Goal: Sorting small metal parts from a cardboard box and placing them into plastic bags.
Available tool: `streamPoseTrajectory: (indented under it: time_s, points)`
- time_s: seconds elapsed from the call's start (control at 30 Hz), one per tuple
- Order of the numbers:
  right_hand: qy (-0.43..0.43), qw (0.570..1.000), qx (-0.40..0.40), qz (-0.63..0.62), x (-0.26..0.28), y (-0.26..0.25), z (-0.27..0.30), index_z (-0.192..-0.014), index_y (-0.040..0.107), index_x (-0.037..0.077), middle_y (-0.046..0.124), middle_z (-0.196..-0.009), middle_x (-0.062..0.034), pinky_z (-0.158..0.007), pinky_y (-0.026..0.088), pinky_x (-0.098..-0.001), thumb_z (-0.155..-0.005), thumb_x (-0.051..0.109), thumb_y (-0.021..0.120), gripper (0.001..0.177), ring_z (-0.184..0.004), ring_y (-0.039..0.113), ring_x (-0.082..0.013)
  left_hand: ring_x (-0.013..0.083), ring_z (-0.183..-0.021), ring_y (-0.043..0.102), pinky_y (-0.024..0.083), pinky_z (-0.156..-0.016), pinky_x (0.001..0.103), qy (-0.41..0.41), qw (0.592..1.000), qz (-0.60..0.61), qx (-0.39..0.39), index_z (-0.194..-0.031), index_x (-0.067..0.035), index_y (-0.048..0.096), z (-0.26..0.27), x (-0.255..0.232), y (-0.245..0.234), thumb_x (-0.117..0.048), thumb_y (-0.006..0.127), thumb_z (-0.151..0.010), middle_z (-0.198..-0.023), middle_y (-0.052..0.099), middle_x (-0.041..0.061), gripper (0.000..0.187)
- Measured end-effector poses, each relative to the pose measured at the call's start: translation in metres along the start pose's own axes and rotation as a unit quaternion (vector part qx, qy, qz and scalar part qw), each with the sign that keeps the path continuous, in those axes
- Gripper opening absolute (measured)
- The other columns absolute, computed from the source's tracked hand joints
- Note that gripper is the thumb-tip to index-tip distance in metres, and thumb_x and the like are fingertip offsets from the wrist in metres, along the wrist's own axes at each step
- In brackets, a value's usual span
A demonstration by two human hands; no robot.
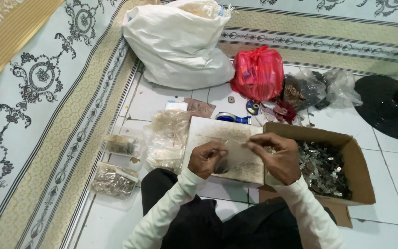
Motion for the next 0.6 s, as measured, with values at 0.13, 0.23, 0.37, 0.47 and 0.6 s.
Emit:
streamPoseTrajectory:
  time_s: [0.13,0.23,0.37,0.47,0.6]
  points:
    - [-0.023,0.992,-0.090,-0.090,-0.029,-0.010,0.013,-0.116,0.070,-0.003,0.076,-0.096,-0.0178,-0.075,0.062,-0.0317,-0.093,0.002,0.076,0.025,-0.087,0.071,-0.0165,0.0146,-0.087,0.071,0.062,-0.075,0.037,-0.027,0.999,0.021,-0.020,-0.097,-0.001,0.078,0.004,0.019,-0.006,0.001,0.073,-0.094,-0.084,0.077,0.010,0.007]
    - [0.054,0.992,0.082,-0.073,-0.057,0.022,0.023,-0.149,0.050,0.003,0.063,-0.132,-0.0204,-0.107,0.044,-0.0537,-0.073,0.015,0.093,0.088,-0.121,0.059,-0.0316,0.0124,-0.087,0.067,0.062,-0.075,0.036,-0.041,0.998,0.043,-0.022,-0.096,-0.001,0.077,0.002,0.020,-0.007,0.000,0.072,-0.096,-0.085,0.076,0.009,0.005]
    - [0.078,0.988,0.105,-0.078,-0.078,0.036,0.020,-0.107,0.080,0.002,0.078,-0.086,-0.0137,-0.075,0.061,-0.0393,-0.080,0.006,0.087,0.028,-0.084,0.070,-0.0176,0.0142,-0.087,0.069,0.062,-0.073,0.036,-0.049,0.998,0.018,-0.023,-0.098,-0.002,0.077,-0.003,0.041,-0.014,-0.003,0.074,-0.096,-0.087,0.076,0.010,0.005]
    - [0.087,0.993,0.060,-0.050,-0.101,0.043,0.004,-0.098,0.082,0.004,0.070,-0.069,-0.0068,-0.059,0.054,-0.0294,-0.090,0.010,0.081,0.010,-0.067,0.061,-0.0109,0.0160,-0.085,0.070,0.063,-0.070,0.037,-0.052,0.998,-0.032,-0.026,-0.099,-0.004,0.078,-0.015,0.062,-0.024,-0.007,0.076,-0.094,-0.089,0.077,0.010,0.005]
    - [0.062,0.997,0.023,-0.027,-0.136,0.052,-0.018,-0.099,0.081,0.008,0.071,-0.071,-0.0038,-0.065,0.054,-0.0273,-0.094,0.007,0.078,0.007,-0.072,0.059,-0.0075,0.0214,-0.086,0.075,0.064,-0.071,0.039,-0.044,0.995,-0.079,-0.042,-0.100,-0.010,0.081,-0.046,0.106,-0.039,-0.011,0.079,-0.093,-0.092,0.080,0.009,0.007]
Point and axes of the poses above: each hand's wrist, its own z-axis away from the middle knuckle, its own y-axis out of the palm, x = y × z, the point moved 7 cm from there along -z, towards the middle knuckle
